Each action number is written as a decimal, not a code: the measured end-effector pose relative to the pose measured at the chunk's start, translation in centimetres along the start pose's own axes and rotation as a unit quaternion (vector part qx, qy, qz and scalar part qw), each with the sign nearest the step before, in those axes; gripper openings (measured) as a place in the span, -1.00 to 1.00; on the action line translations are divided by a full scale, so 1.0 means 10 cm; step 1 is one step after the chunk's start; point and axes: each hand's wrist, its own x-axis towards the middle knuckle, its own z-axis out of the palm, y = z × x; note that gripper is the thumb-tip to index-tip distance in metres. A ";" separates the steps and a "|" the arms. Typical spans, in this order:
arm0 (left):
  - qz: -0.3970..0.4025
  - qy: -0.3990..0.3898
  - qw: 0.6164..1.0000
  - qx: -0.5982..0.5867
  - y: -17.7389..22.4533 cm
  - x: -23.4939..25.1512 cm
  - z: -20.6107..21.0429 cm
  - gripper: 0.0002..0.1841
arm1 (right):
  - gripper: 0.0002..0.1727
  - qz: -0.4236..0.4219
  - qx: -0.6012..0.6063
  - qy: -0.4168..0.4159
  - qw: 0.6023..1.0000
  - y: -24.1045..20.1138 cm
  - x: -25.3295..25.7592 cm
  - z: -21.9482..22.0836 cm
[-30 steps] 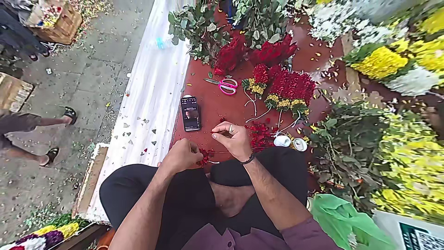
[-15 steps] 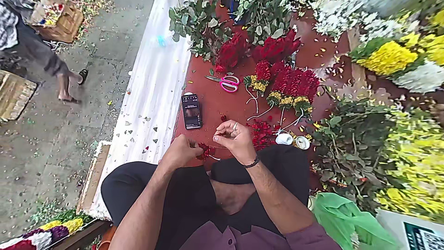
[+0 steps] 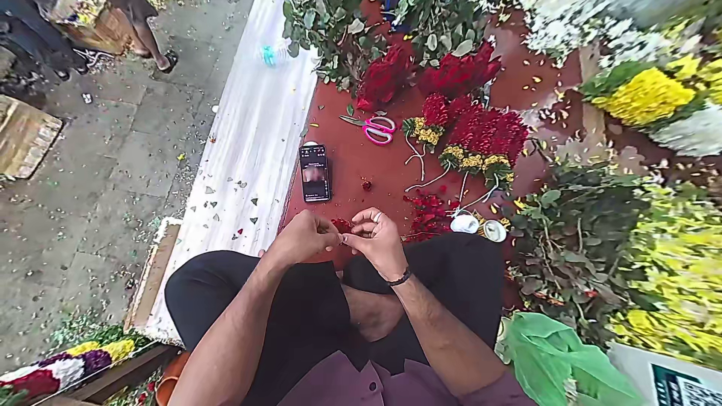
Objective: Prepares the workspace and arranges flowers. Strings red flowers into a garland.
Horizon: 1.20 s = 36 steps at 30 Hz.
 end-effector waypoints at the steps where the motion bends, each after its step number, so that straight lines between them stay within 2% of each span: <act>1: 0.008 -0.004 1.000 0.006 -0.01 0.01 0.00 -0.84 | -0.42 0.007 -0.014 -0.011 1.000 0.00 0.00 -0.02; 7: 0.026 -0.040 0.999 0.022 -0.01 0.02 -0.04 -0.80 | -0.09 0.032 -0.064 -0.090 0.993 0.05 0.11 -0.24; 11: 0.015 -0.031 0.998 0.045 0.01 0.00 -0.03 -0.73 | -0.09 0.001 -0.030 -0.145 0.989 -0.02 0.20 -0.50; 15: -0.001 -0.033 0.998 0.055 0.04 -0.01 -0.04 -0.68 | 0.05 -0.033 -0.116 -0.264 0.957 0.11 0.30 -0.55; 16: -0.006 -0.030 0.998 0.056 0.05 -0.01 -0.05 -0.68 | 0.01 -0.028 -0.115 -0.285 0.951 0.17 0.31 -0.53; 17: -0.012 -0.025 0.998 0.055 0.05 -0.02 -0.06 -0.68 | -0.11 -0.027 -0.114 -0.286 0.951 0.23 0.31 -0.51; 20: -0.039 0.000 0.998 0.047 0.04 -0.05 -0.10 -0.72 | -0.76 -0.091 -0.108 -0.220 0.965 0.18 0.32 -0.56; 22: -0.058 0.021 0.998 0.023 0.04 -0.06 -0.11 -0.74 | -0.94 -0.128 -0.078 -0.205 0.967 0.04 0.30 -0.62; 25: -0.087 0.063 0.994 0.011 0.06 -0.08 -0.10 -0.69 | -0.93 -0.124 -0.074 -0.260 0.955 -0.06 0.21 -0.59; 28: -0.080 0.081 0.988 0.105 0.04 -0.07 -0.08 -0.71 | -0.91 -0.115 -0.064 -0.302 0.944 -0.09 0.12 -0.48; 30: -0.056 0.016 0.975 0.216 0.12 -0.09 -0.04 -0.75 | -0.93 -0.141 -0.041 -0.269 0.952 -0.12 0.10 -0.41; 32: 0.002 -0.093 0.964 0.249 0.28 -0.15 0.02 -0.79 | -0.94 -0.162 -0.023 -0.238 0.957 -0.10 0.16 -0.37; 34: 0.093 -0.148 0.972 0.159 0.39 -0.19 0.05 -0.83 | -0.95 -0.129 0.009 -0.250 0.960 -0.02 0.24 -0.36; 36: 0.174 -0.124 0.977 -0.002 0.40 -0.17 0.06 -0.86 | -0.92 -0.074 0.070 -0.265 0.959 0.14 0.25 -0.35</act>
